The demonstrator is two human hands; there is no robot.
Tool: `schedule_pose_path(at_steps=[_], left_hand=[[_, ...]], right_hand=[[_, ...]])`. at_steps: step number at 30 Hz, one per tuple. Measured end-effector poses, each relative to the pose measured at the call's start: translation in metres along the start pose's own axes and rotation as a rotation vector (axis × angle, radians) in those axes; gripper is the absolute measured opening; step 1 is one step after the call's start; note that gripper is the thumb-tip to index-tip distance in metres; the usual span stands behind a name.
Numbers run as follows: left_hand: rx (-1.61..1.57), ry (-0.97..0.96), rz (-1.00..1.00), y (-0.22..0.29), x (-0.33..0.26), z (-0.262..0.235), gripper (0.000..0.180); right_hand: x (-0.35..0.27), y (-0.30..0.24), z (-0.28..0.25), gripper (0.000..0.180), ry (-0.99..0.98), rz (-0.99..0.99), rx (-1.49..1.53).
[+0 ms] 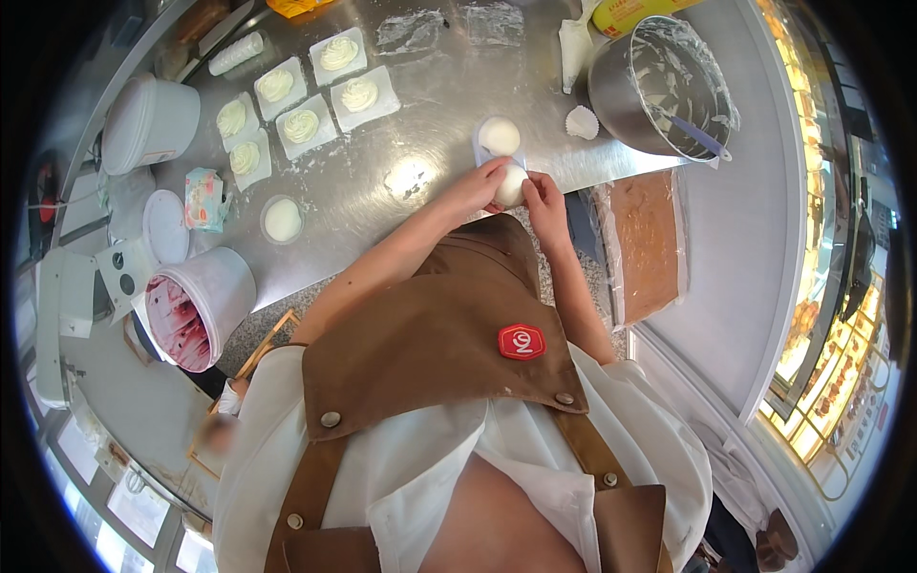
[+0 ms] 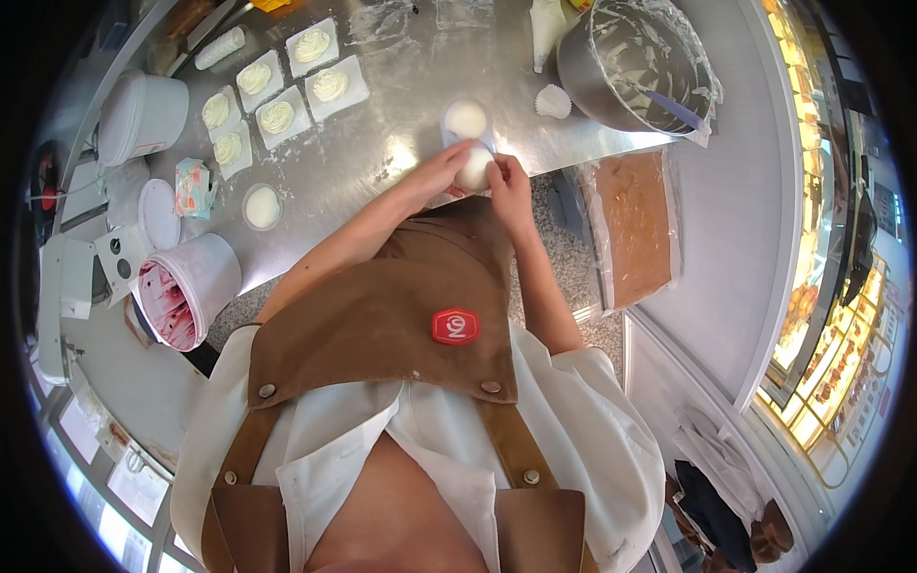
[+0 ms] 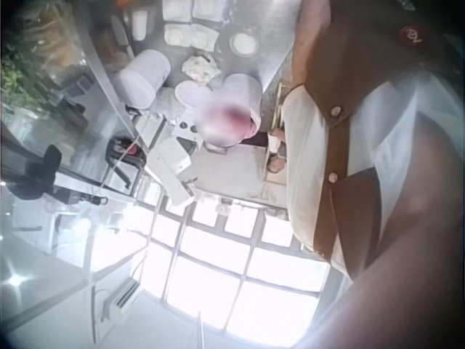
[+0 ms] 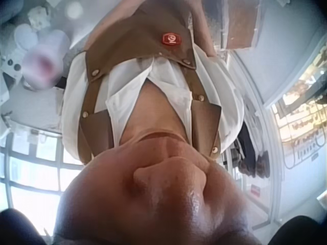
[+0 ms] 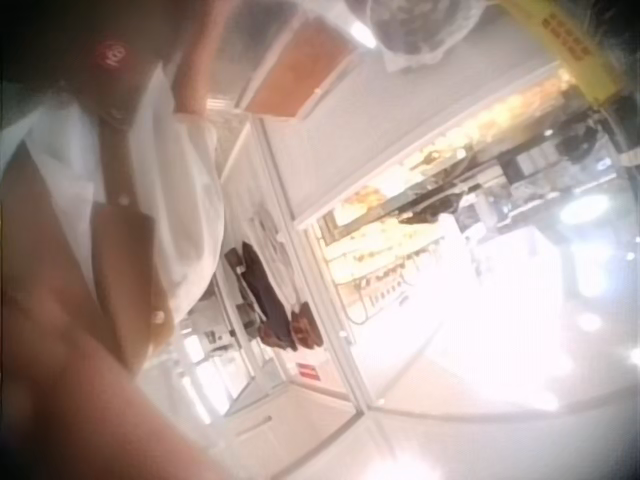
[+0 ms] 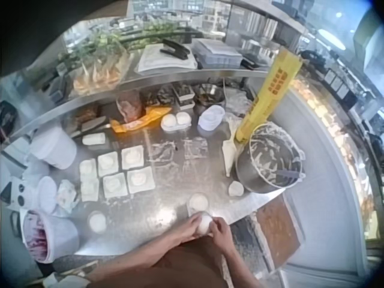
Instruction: The person repeatedly picks up small dough balls, places them on square cream portions, and wraps the dough around the cream to form sealed round pastries. The finished pastries are placed into a plastic container on the counter.
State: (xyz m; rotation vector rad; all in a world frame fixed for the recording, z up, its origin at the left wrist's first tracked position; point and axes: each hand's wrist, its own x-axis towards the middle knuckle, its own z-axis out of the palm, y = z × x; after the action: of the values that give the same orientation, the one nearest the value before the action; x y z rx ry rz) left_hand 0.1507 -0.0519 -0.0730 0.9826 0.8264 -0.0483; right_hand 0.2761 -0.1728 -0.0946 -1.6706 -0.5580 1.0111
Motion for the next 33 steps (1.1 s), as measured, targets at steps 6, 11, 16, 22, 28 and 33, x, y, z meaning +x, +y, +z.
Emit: schedule_pose_path(at_steps=[6,11,16,22,28,33], left_hand=[[0.062,0.106,-0.008,0.004,0.000,0.003,0.045],[0.130,0.159,0.092,-0.010,0.016,0.002,0.045],[0.519,0.249,0.146,-0.022,0.024,0.000,0.048],[0.759,0.350,0.162,-0.009,0.006,0.001,0.043],[0.669,0.476,0.210,-0.011,0.002,-0.003,0.034],[0.683,0.455,0.164,-0.012,0.007,-0.011,0.035]], right_hand=[[0.003,-0.014,0.005,0.021,0.004,-0.016,-0.019],[0.007,-0.009,0.003,0.021,0.007,-0.045,-0.016],[0.012,0.003,-0.001,0.022,-0.016,-0.023,-0.060],[0.011,-0.002,0.005,0.023,-0.003,-0.003,-0.059],[0.014,0.007,0.012,0.022,0.056,-0.124,-0.288],[0.019,0.006,0.012,0.023,0.056,-0.117,-0.388]])
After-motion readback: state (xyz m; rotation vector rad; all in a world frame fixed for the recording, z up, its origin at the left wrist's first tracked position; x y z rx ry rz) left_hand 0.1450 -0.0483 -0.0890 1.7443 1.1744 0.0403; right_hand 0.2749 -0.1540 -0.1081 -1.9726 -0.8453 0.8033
